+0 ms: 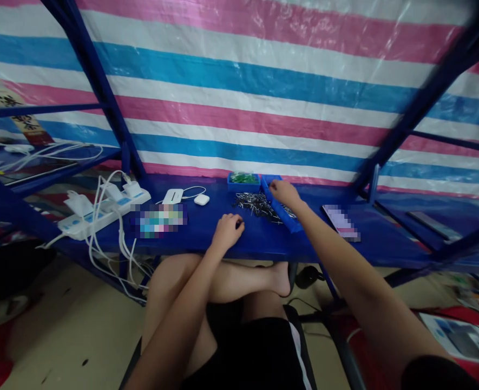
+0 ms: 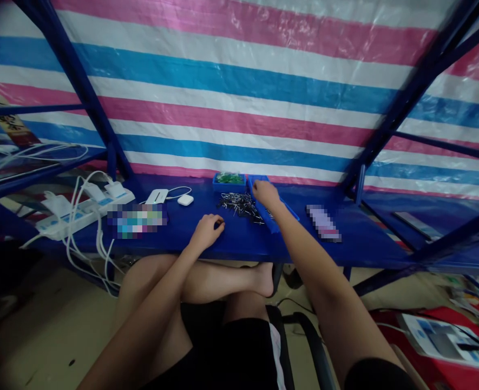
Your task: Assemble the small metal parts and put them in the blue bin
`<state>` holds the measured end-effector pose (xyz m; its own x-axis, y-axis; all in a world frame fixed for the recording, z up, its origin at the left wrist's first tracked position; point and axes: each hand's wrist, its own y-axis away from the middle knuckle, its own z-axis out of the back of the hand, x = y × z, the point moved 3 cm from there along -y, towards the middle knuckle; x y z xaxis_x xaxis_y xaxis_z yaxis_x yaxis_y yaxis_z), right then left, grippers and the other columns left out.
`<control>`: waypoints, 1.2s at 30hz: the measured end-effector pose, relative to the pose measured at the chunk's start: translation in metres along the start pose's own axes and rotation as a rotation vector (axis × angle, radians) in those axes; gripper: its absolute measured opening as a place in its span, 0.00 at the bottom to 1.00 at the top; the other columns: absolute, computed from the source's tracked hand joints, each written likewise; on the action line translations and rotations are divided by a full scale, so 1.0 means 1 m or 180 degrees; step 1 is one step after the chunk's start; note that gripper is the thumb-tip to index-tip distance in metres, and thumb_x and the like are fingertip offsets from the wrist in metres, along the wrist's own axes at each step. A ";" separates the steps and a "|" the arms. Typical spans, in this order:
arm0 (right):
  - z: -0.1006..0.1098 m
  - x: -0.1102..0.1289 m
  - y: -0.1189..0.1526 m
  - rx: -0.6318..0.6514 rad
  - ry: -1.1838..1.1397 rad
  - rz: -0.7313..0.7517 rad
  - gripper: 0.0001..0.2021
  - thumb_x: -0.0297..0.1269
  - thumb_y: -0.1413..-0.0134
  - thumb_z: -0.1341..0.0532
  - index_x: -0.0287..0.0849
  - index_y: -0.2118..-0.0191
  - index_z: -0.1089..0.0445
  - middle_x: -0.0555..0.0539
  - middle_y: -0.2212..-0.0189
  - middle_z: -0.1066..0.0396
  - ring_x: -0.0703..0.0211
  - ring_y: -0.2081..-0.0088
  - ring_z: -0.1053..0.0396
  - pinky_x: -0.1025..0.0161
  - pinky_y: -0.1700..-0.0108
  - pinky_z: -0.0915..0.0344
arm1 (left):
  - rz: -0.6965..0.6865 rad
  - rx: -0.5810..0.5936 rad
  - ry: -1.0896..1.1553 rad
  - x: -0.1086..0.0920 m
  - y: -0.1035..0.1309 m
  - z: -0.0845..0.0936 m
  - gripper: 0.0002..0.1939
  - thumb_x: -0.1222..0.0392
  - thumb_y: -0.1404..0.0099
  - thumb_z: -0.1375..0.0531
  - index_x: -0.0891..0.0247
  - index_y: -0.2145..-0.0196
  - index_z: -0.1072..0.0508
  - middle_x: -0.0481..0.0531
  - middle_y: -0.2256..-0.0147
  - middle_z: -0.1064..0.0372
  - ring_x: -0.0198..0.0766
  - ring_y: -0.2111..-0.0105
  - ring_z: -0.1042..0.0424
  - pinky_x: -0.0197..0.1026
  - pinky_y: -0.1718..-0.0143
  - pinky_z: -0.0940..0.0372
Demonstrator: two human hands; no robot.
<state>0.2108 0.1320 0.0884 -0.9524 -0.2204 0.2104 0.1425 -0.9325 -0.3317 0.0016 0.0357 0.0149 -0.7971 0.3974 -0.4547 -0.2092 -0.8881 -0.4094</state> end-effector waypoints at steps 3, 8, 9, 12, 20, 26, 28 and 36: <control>-0.007 -0.016 -0.026 -0.0250 -0.0065 -0.0114 0.11 0.34 0.45 0.46 0.31 0.64 0.30 0.36 0.67 0.30 0.57 0.63 0.35 0.61 0.59 0.45 | -0.0072 0.0104 -0.0287 -0.002 0.003 -0.001 0.10 0.56 0.39 0.48 0.60 0.64 0.29 0.54 0.64 0.33 0.44 0.60 0.37 0.44 0.59 0.41; -0.024 0.028 -0.014 -0.0504 -0.0414 0.0554 0.11 0.33 0.45 0.46 0.35 0.59 0.32 0.39 0.62 0.31 0.56 0.60 0.36 0.61 0.56 0.44 | -0.0116 0.0194 -0.0487 -0.004 0.005 -0.001 0.13 0.56 0.38 0.50 0.60 0.58 0.32 0.57 0.60 0.37 0.44 0.56 0.40 0.45 0.56 0.43; -0.028 0.042 -0.004 -0.0391 -0.0455 0.0730 0.11 0.34 0.45 0.46 0.37 0.59 0.32 0.40 0.63 0.31 0.56 0.60 0.36 0.62 0.56 0.44 | -0.0136 0.0198 -0.0506 -0.004 0.006 -0.002 0.13 0.57 0.37 0.50 0.60 0.57 0.32 0.57 0.59 0.37 0.45 0.55 0.40 0.45 0.56 0.44; -0.038 0.075 0.031 -0.0040 -0.0555 0.0984 0.10 0.33 0.45 0.47 0.38 0.60 0.32 0.42 0.64 0.31 0.57 0.61 0.36 0.64 0.57 0.43 | -0.0148 0.0232 -0.0565 -0.004 0.006 -0.004 0.14 0.57 0.37 0.50 0.61 0.56 0.33 0.58 0.58 0.38 0.46 0.54 0.41 0.46 0.55 0.44; -0.050 0.072 0.096 0.0232 -0.0751 0.0890 0.10 0.32 0.45 0.47 0.40 0.59 0.32 0.44 0.64 0.30 0.60 0.63 0.33 0.66 0.59 0.41 | -0.0138 0.0269 -0.0649 -0.006 0.008 -0.004 0.14 0.56 0.37 0.51 0.61 0.56 0.33 0.58 0.58 0.37 0.46 0.55 0.40 0.46 0.57 0.44; -0.054 0.061 0.109 0.0067 -0.0815 0.0690 0.09 0.32 0.45 0.47 0.40 0.60 0.32 0.46 0.66 0.30 0.61 0.64 0.33 0.66 0.59 0.40 | -0.0102 0.0262 -0.0572 -0.006 0.009 -0.003 0.14 0.56 0.37 0.50 0.60 0.56 0.33 0.57 0.57 0.37 0.45 0.55 0.40 0.46 0.56 0.45; -0.054 0.061 0.111 0.0031 -0.0778 0.0689 0.09 0.32 0.45 0.47 0.40 0.60 0.32 0.45 0.66 0.31 0.61 0.64 0.34 0.66 0.59 0.40 | -0.0106 0.0264 -0.0562 -0.006 0.009 -0.003 0.14 0.56 0.37 0.50 0.60 0.56 0.33 0.57 0.58 0.37 0.46 0.55 0.40 0.46 0.56 0.44; -0.052 0.062 0.115 0.0043 -0.0738 0.0707 0.10 0.31 0.44 0.48 0.39 0.59 0.33 0.44 0.62 0.31 0.60 0.60 0.34 0.66 0.56 0.41 | -0.0075 0.0300 -0.0619 -0.008 0.009 -0.002 0.14 0.56 0.38 0.50 0.60 0.56 0.32 0.57 0.58 0.36 0.45 0.56 0.39 0.45 0.57 0.43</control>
<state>0.1544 0.0254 0.0156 -0.8111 -0.4768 0.3388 0.3450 -0.8577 -0.3812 0.0078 0.0252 0.0133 -0.8837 0.3744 -0.2810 -0.2738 -0.9003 -0.3383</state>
